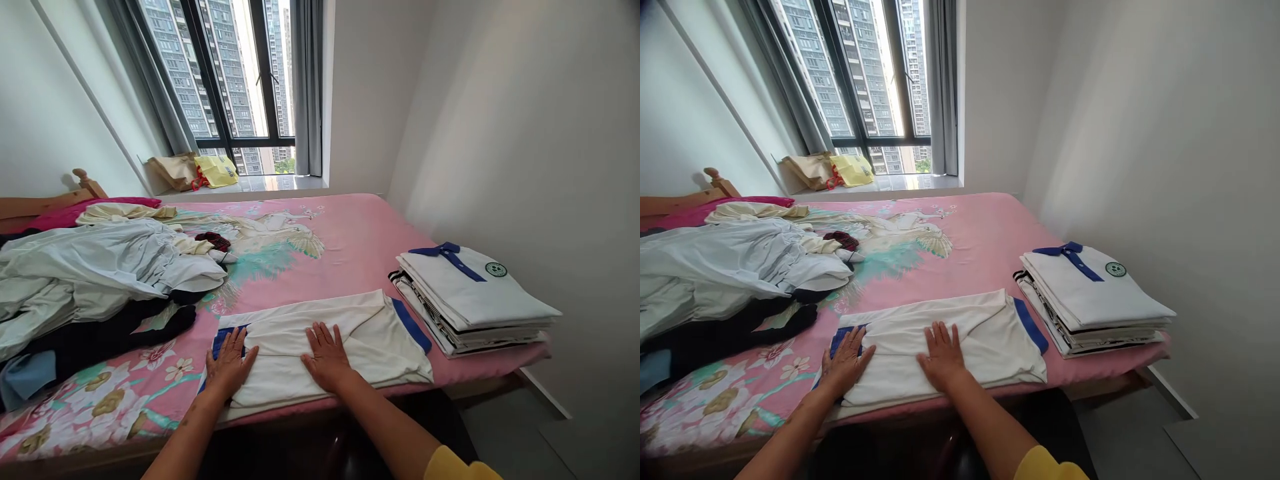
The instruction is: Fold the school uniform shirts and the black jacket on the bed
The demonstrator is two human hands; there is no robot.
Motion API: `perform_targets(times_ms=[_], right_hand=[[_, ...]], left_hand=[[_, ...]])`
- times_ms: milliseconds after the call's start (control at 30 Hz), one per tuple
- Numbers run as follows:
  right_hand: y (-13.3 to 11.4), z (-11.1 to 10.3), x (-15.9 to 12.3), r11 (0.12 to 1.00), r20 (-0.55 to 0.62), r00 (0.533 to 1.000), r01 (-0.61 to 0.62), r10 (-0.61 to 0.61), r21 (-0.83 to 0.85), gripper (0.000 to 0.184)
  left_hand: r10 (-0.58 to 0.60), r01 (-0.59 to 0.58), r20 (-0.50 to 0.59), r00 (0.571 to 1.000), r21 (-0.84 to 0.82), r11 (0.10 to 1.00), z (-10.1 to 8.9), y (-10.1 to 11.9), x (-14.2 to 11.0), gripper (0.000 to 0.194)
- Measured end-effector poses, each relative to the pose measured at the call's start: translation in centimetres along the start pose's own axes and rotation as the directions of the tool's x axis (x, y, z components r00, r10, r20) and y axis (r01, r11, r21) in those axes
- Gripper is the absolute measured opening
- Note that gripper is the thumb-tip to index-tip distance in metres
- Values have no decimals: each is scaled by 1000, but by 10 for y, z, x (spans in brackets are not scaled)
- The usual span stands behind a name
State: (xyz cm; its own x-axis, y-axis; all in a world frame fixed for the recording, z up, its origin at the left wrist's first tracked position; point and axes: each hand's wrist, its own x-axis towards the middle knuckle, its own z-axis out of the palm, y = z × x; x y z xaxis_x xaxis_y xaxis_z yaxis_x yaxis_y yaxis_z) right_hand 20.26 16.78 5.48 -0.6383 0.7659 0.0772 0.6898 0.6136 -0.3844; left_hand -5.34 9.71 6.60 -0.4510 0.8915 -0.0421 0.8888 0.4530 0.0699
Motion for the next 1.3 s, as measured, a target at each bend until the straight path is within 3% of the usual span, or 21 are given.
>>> perform_targets(times_ms=[200, 300, 367, 467, 567, 633, 733, 867, 967, 1100, 1200, 1300], right_hand=[[-1, -8, 1, 1000, -6, 1000, -19, 20, 13, 64], [7, -20, 11, 994, -53, 993, -107, 107, -4, 64], [25, -28, 17, 971, -61, 971, -235, 233, -30, 65], [72, -40, 21, 905, -24, 908, -419, 418, -78, 71], [114, -54, 19, 847, -36, 857, -515, 515, -132, 73], [123, -61, 17, 821, -72, 834, -551, 546, -154, 74], [107, -58, 15, 855, -116, 873, -488, 474, -175, 73], [75, -30, 6, 936, -90, 954, -297, 285, -188, 67], [67, -14, -1, 945, -74, 968, -250, 240, -210, 65], [47, -19, 1, 940, -52, 967, -253, 248, -228, 64], [11, -19, 6, 972, -61, 997, -55, 43, -227, 62], [-23, -3, 4, 971, 20, 984, 180, -179, -158, 61]], left_hand=[[4, -5, -53, 999, -21, 1000, 6, -2, 0, 60], [1, -4, -67, 998, -42, 999, 6, -3, 0, 60], [7, -10, -71, 997, -48, 999, 7, -4, 0, 60], [7, -11, -74, 997, -43, 999, 9, -7, 1, 61], [6, -11, -104, 995, -41, 999, 13, -8, 2, 60], [6, -12, -122, 992, -47, 999, 14, -9, 2, 59], [3, -10, -106, 994, -66, 998, 13, -8, 0, 60], [7, -14, -72, 997, -86, 996, 9, -7, -5, 61], [2, -8, -63, 998, -96, 995, 8, -8, -7, 63], [-2, -4, -52, 999, -121, 993, 11, -9, -10, 67], [-3, -4, -49, 999, -135, 991, 13, -7, -11, 69], [6, -15, -52, 999, -179, 984, 9, -15, -7, 66]])
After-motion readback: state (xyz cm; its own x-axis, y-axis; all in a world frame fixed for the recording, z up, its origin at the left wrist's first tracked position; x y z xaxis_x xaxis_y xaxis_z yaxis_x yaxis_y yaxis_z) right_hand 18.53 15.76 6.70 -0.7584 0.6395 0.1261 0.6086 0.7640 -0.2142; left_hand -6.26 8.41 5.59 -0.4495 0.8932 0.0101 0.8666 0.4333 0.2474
